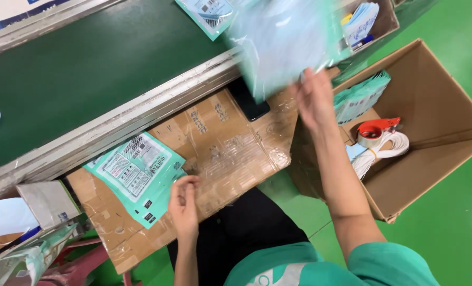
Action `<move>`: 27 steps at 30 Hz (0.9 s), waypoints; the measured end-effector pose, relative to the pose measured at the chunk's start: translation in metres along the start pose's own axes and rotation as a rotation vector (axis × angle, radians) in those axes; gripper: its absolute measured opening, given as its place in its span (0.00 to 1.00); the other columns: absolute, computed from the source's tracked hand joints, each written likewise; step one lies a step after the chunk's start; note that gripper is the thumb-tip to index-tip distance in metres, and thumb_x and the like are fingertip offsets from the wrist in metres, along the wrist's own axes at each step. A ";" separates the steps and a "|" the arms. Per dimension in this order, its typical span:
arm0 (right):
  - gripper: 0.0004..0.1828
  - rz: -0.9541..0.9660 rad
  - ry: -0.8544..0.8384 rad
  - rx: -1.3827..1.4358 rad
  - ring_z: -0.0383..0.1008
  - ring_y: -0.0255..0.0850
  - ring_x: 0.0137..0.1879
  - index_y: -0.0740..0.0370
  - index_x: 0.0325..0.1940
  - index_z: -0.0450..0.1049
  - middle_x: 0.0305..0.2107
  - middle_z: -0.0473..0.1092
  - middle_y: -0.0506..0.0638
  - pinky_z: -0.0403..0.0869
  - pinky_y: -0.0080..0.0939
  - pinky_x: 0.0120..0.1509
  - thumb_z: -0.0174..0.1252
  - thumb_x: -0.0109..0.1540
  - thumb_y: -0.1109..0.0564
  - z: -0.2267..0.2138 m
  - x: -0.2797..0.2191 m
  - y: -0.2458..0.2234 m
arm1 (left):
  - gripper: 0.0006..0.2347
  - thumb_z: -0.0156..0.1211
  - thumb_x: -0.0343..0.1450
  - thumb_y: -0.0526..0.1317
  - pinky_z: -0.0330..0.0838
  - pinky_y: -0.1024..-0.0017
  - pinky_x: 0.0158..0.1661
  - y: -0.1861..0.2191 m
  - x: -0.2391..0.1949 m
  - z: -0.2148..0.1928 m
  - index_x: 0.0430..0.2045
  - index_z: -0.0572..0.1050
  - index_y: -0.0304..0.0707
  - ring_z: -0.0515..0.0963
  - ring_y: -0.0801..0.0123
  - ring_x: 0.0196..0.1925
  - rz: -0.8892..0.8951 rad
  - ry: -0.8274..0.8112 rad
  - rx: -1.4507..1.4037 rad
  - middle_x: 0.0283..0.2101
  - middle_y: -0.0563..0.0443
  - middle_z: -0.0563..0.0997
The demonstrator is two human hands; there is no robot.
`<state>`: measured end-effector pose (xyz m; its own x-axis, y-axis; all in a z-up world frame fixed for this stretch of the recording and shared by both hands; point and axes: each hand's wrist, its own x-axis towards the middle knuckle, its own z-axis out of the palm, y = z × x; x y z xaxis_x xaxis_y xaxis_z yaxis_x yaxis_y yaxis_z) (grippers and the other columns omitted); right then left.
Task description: Packing face masks into plastic bags and placing them on a conveyor belt or in a box.
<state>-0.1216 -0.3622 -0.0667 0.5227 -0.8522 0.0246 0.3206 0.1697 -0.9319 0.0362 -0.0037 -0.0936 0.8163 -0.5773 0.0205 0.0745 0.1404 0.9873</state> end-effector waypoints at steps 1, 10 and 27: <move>0.13 -0.116 0.012 0.053 0.73 0.35 0.50 0.63 0.57 0.70 0.45 0.75 0.44 0.71 0.36 0.53 0.59 0.73 0.54 0.029 -0.001 -0.034 | 0.07 0.50 0.78 0.32 0.71 0.75 0.52 -0.020 -0.002 -0.005 0.46 0.73 0.29 0.77 0.73 0.49 -0.051 -0.061 0.028 0.46 0.50 0.79; 0.09 0.044 -0.168 -0.458 0.75 0.34 0.46 0.60 0.51 0.77 0.43 0.75 0.46 0.73 0.32 0.51 0.58 0.67 0.61 0.085 -0.076 0.120 | 0.05 0.56 0.74 0.31 0.75 0.77 0.40 -0.058 0.007 0.021 0.39 0.78 0.30 0.81 0.75 0.38 -0.106 -0.160 0.266 0.37 0.51 0.82; 0.44 -0.533 0.129 -1.233 0.53 0.65 0.72 0.70 0.71 0.58 0.68 0.54 0.70 0.52 0.64 0.72 0.70 0.58 0.50 0.061 -0.032 0.113 | 0.03 0.58 0.72 0.30 0.77 0.74 0.33 -0.044 0.009 0.030 0.35 0.78 0.32 0.83 0.67 0.32 0.180 -0.108 0.526 0.37 0.47 0.83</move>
<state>-0.0539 -0.2858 -0.1505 0.4586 -0.7263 0.5121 -0.4891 -0.6874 -0.5369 0.0231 -0.0389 -0.1319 0.7242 -0.6644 0.1847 -0.3787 -0.1593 0.9117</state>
